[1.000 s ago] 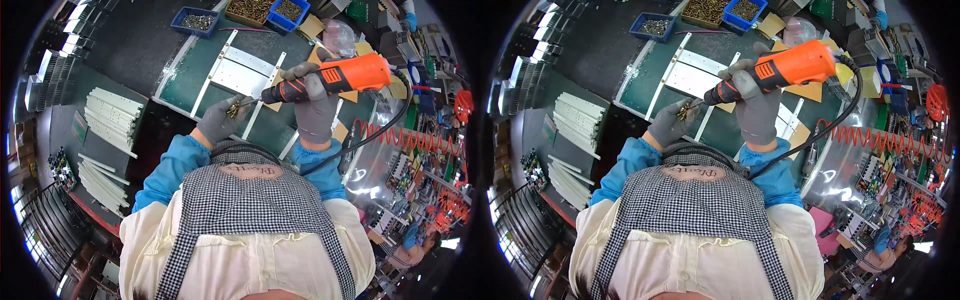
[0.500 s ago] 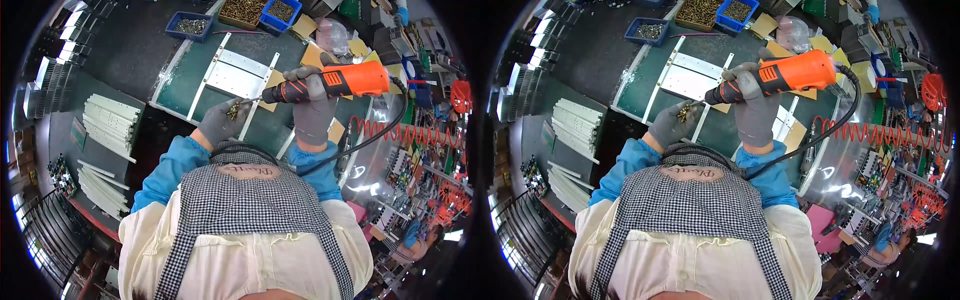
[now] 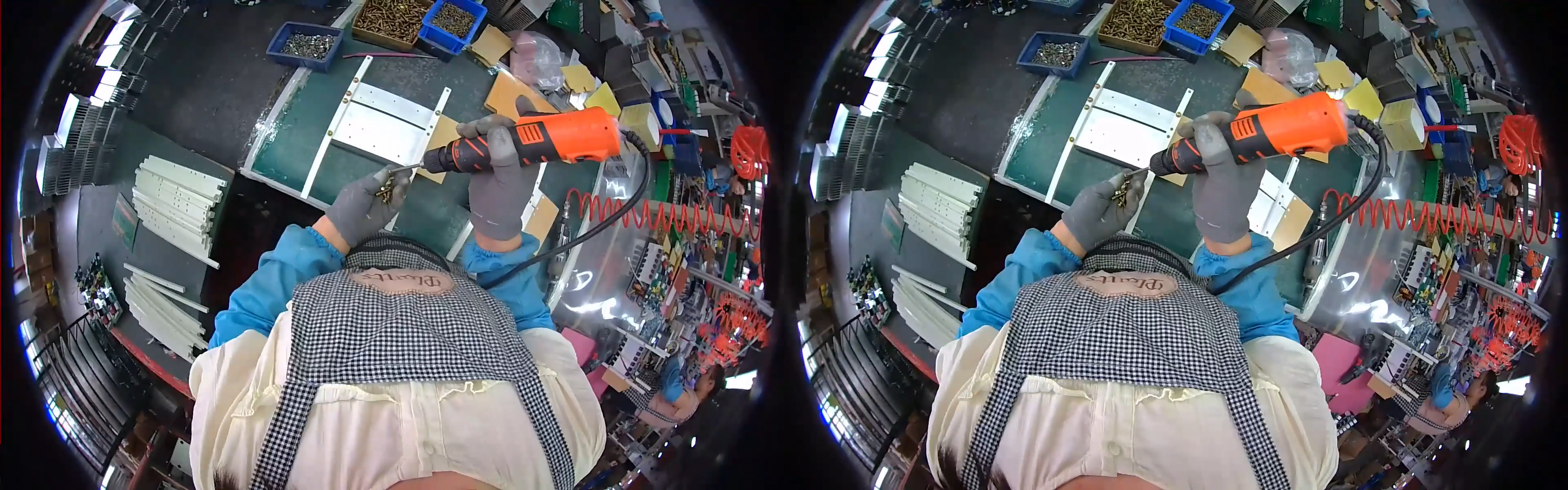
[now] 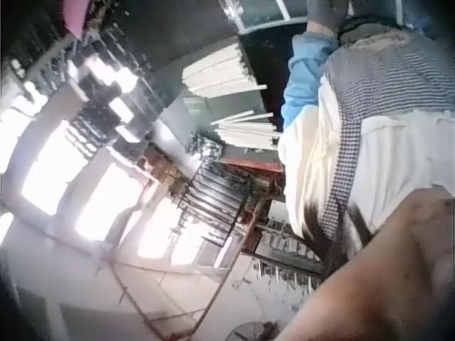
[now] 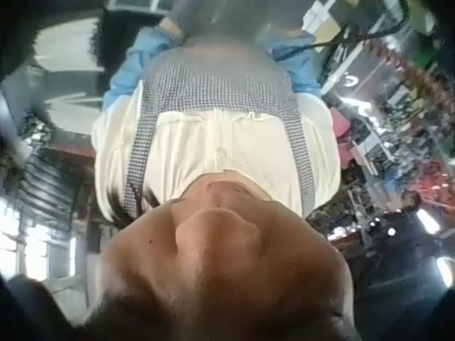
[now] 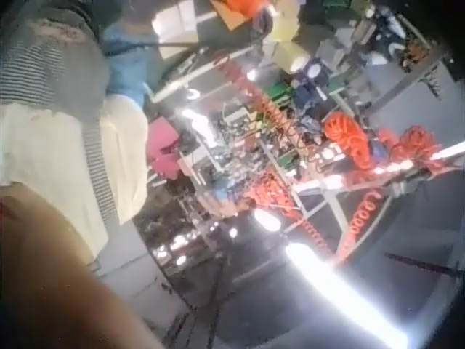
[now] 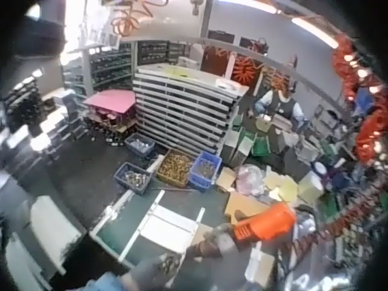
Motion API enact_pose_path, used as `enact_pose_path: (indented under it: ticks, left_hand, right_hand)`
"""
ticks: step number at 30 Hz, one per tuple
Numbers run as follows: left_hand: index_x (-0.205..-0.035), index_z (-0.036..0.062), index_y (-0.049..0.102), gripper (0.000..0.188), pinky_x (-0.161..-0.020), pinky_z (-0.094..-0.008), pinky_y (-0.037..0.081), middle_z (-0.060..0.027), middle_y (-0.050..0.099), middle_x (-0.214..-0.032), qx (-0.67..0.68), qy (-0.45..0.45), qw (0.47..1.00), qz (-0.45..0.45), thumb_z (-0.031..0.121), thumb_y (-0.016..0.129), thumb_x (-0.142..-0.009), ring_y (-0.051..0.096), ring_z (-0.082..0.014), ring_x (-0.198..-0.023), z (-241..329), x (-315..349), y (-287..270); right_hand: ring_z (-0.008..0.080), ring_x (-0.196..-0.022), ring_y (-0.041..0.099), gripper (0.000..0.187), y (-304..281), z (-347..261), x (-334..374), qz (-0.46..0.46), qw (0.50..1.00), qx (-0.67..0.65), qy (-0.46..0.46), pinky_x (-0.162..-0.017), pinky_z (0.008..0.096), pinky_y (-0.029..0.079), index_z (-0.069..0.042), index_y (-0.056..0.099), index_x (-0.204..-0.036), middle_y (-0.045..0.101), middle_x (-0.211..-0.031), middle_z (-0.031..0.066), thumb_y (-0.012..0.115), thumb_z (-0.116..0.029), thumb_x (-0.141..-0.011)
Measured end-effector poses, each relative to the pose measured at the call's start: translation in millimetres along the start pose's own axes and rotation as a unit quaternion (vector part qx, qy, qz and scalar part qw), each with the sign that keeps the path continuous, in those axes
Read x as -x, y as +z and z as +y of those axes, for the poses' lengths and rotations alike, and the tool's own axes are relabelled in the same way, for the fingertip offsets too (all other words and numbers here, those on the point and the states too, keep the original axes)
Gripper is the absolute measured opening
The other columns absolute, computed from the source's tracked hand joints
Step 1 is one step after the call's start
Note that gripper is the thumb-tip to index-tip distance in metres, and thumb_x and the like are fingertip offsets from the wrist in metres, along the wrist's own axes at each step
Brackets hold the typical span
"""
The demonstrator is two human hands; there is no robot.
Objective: Screw metal plates onto plastic brackets using an electric screwdriver at an assembly station.
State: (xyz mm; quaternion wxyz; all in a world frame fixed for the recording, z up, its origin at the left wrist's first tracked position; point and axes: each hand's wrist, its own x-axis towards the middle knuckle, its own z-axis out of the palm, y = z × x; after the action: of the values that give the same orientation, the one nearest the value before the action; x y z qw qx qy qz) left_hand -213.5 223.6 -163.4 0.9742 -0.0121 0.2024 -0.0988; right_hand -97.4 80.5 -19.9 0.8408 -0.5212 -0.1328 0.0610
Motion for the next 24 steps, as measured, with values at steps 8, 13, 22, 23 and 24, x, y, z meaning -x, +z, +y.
enact_pose_path:
  ticks: [8,13,22,23,24]
  left_hand:
    - [-0.131,-0.0010,0.052,0.032,-0.068,-0.0211,0.050,-0.0070,0.061,-0.103,-0.417,0.066,0.898,0.124,0.014,0.045,-0.103,0.056,-0.0104,-0.082,9,-1,-14]
    - [-0.123,0.0023,0.059,0.028,-0.058,-0.0231,0.044,-0.0028,0.063,-0.091,-0.432,0.035,0.878,0.205,0.015,0.051,-0.100,0.051,-0.0078,-0.072,1,-12,-12]
    - [-0.125,0.0044,0.060,0.029,-0.057,-0.0211,0.042,0.0015,0.062,-0.086,-0.550,0.081,0.814,0.165,0.020,0.053,-0.101,0.050,-0.0062,-0.066,-6,-31,-35]
    - [-0.125,0.0038,0.060,0.029,-0.058,-0.0217,0.043,0.0010,0.062,-0.086,-0.553,0.084,0.811,0.169,0.019,0.053,-0.101,0.051,-0.0066,-0.067,-5,-29,-28]
    - [-0.124,0.0032,0.060,0.029,-0.059,-0.0222,0.044,0.0005,0.063,-0.087,-0.556,0.088,0.808,0.172,0.019,0.053,-0.101,0.052,-0.0070,-0.067,-4,-29,-25]
  right_hand:
    - [0.0222,-0.087,0.067,0.065,-9,-8,-10,0.009,0.999,-0.002,-0.041,-0.085,0.0392,0.054,0.002,0.036,-0.137,0.065,-0.092,0.0091,0.070,-0.006,-0.083]
    - [0.0178,-0.083,0.065,0.068,-16,-3,-6,-0.007,0.995,0.085,-0.042,-0.086,0.0378,0.053,0.003,0.037,-0.136,0.066,-0.091,0.0073,0.073,-0.005,-0.080]
    - [0.0219,-0.093,0.066,0.070,-3,-14,7,-0.085,0.990,0.111,0.024,-0.088,0.0382,0.054,0.001,0.036,-0.139,0.065,-0.097,0.0081,0.071,-0.003,-0.078]
    - [0.0218,-0.093,0.066,0.071,-4,-13,6,-0.105,0.986,0.119,0.043,-0.088,0.0381,0.054,0.001,0.036,-0.139,0.065,-0.097,0.0079,0.071,-0.003,-0.078]
    - [0.0218,-0.093,0.066,0.072,-5,-12,6,-0.125,0.982,0.126,0.063,-0.088,0.0380,0.054,0.001,0.035,-0.139,0.065,-0.097,0.0078,0.072,-0.003,-0.077]
